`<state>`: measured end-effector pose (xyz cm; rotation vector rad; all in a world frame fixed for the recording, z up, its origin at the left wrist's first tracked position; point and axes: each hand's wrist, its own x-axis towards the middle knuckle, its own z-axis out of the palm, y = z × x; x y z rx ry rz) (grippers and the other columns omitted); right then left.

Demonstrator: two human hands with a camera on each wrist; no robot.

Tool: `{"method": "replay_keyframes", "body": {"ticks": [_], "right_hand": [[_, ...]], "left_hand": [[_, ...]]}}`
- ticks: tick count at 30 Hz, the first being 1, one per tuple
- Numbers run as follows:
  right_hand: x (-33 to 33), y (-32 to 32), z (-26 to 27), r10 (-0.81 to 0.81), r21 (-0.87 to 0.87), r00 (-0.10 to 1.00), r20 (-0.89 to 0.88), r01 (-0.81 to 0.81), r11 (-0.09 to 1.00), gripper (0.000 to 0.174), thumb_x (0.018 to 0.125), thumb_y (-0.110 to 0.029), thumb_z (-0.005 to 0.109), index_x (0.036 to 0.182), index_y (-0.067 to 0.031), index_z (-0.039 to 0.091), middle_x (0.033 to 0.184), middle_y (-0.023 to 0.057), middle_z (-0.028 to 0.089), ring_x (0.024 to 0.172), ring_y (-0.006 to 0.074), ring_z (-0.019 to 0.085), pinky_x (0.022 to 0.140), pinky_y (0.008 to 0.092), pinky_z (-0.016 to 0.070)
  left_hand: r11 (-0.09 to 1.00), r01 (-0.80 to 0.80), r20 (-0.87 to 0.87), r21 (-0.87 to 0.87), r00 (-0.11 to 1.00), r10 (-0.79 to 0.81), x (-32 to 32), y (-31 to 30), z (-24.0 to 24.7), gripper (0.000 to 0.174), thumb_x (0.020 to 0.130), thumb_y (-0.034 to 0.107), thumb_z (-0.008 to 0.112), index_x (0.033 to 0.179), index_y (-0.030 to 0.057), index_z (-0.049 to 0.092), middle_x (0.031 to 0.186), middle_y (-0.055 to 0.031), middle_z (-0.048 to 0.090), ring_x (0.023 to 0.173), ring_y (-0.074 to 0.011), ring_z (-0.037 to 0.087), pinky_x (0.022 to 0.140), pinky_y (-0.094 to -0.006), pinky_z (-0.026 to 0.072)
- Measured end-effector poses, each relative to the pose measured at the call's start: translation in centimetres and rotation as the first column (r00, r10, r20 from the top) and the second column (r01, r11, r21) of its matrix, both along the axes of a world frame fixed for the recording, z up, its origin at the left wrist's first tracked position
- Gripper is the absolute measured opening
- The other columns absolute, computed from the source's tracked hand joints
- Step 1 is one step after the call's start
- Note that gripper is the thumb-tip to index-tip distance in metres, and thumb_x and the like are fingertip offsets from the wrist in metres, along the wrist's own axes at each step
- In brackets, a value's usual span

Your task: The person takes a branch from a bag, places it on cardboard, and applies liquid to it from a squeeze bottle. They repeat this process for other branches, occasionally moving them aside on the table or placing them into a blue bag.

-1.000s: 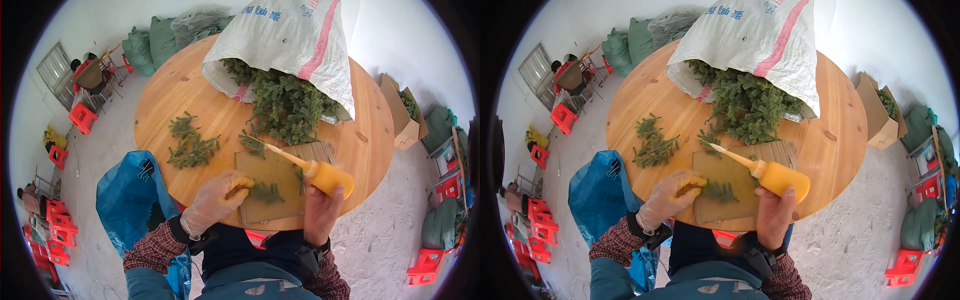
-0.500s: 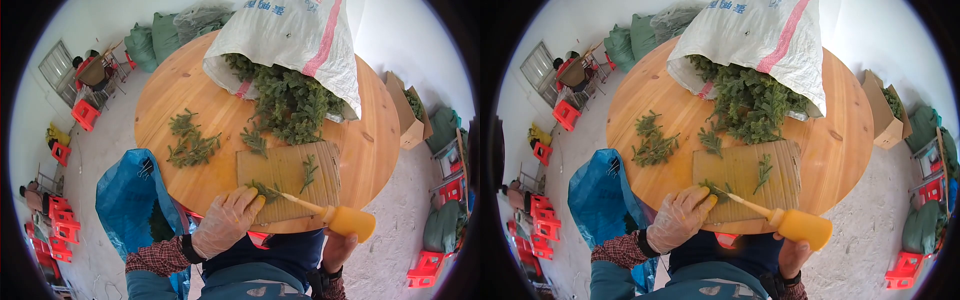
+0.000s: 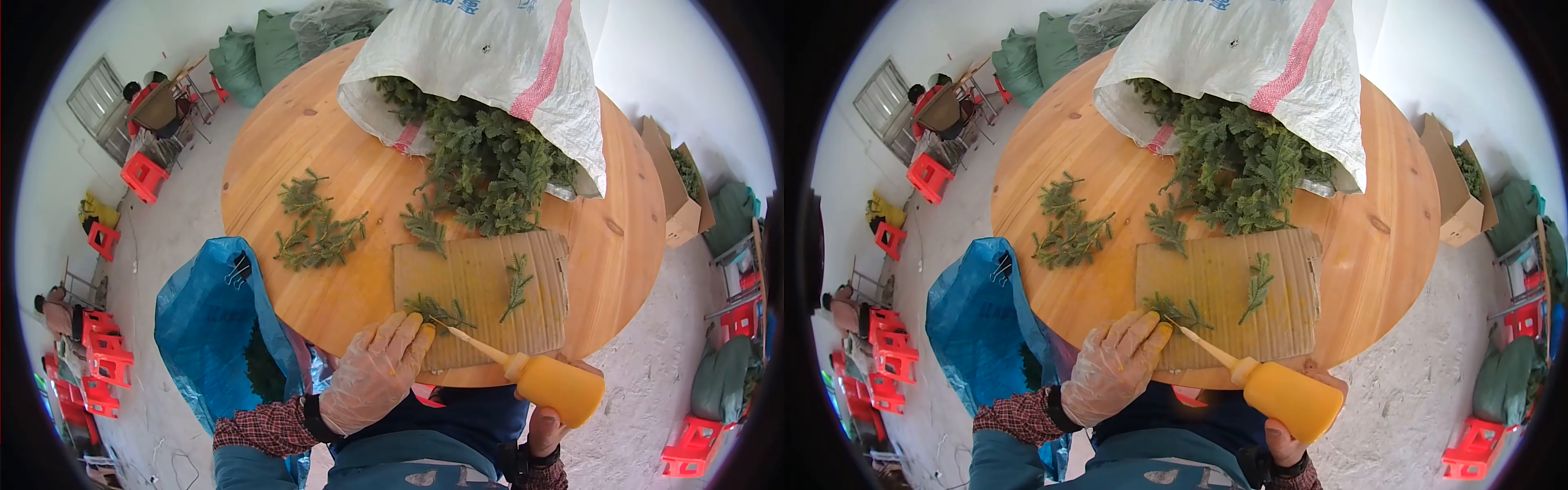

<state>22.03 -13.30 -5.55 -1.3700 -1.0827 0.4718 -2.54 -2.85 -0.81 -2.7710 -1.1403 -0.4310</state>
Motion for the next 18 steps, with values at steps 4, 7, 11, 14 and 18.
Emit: {"method": "replay_keyframes", "body": {"ticks": [4,7,11,14,18], "right_hand": [[-0.7,1.2,1.4,0.065,0.031,0.997,0.046,-0.066,0.997,0.090,0.080,-0.076,0.063,0.123,-0.0008,0.042,0.100,0.0114,0.059,0.093,0.0224,0.062,0.080,0.0356,0.0528],[-1.5,1.6,1.6,0.056,0.064,0.992,-0.114,-0.049,0.997,0.083,0.075,-0.059,0.078,0.121,-0.0007,0.041,0.104,0.0151,0.057,0.097,0.0270,0.060,0.088,0.0410,0.0510],[-1.6,1.8,1.6,0.055,0.084,0.982,-0.181,-0.040,0.996,0.080,0.072,-0.047,0.086,0.120,-0.0006,0.041,0.105,0.0164,0.056,0.098,0.0291,0.059,0.091,0.0433,0.0507],[-1.5,1.5,1.4,0.049,0.067,0.983,-0.175,-0.038,0.997,0.080,0.072,-0.045,0.087,0.120,-0.0006,0.041,0.105,0.0159,0.057,0.098,0.0291,0.060,0.091,0.0431,0.0510],[-1.5,1.3,1.6,0.036,0.039,0.982,-0.184,-0.030,0.999,0.081,0.071,-0.045,0.087,0.120,-0.0007,0.041,0.104,0.0148,0.057,0.099,0.0293,0.060,0.093,0.0433,0.0503]], "left_hand": [[0.998,0.030,0.006,-0.050,1.000,-0.030,-0.2,0.0,-0.2,0.045,0.084,0.014,0.059,0.125,-0.0028,0.061,0.130,-0.0179,0.057,0.122,-0.0324,0.055,0.091,-0.0399,0.0474],[1.000,0.002,0.045,-0.009,0.999,-0.001,-0.1,0.1,-0.5,0.038,0.081,0.011,0.065,0.119,0.0053,0.066,0.123,-0.0111,0.061,0.115,-0.0269,0.059,0.088,-0.0387,0.0473],[1.000,-0.002,0.064,-0.013,0.998,0.002,-0.1,0.1,-0.5,0.039,0.081,0.011,0.066,0.119,0.0052,0.066,0.123,-0.0112,0.061,0.115,-0.0271,0.059,0.088,-0.0390,0.0474],[1.000,0.002,0.067,-0.024,0.998,-0.001,-0.2,0.2,-0.4,0.039,0.081,0.012,0.066,0.119,0.0051,0.066,0.123,-0.0112,0.061,0.115,-0.0272,0.059,0.088,-0.0390,0.0474],[1.000,0.009,0.082,-0.027,0.997,-0.007,-0.2,0.3,-0.5,0.039,0.081,0.011,0.066,0.119,0.0047,0.066,0.123,-0.0115,0.061,0.114,-0.0274,0.059,0.088,-0.0391,0.0475]]}}
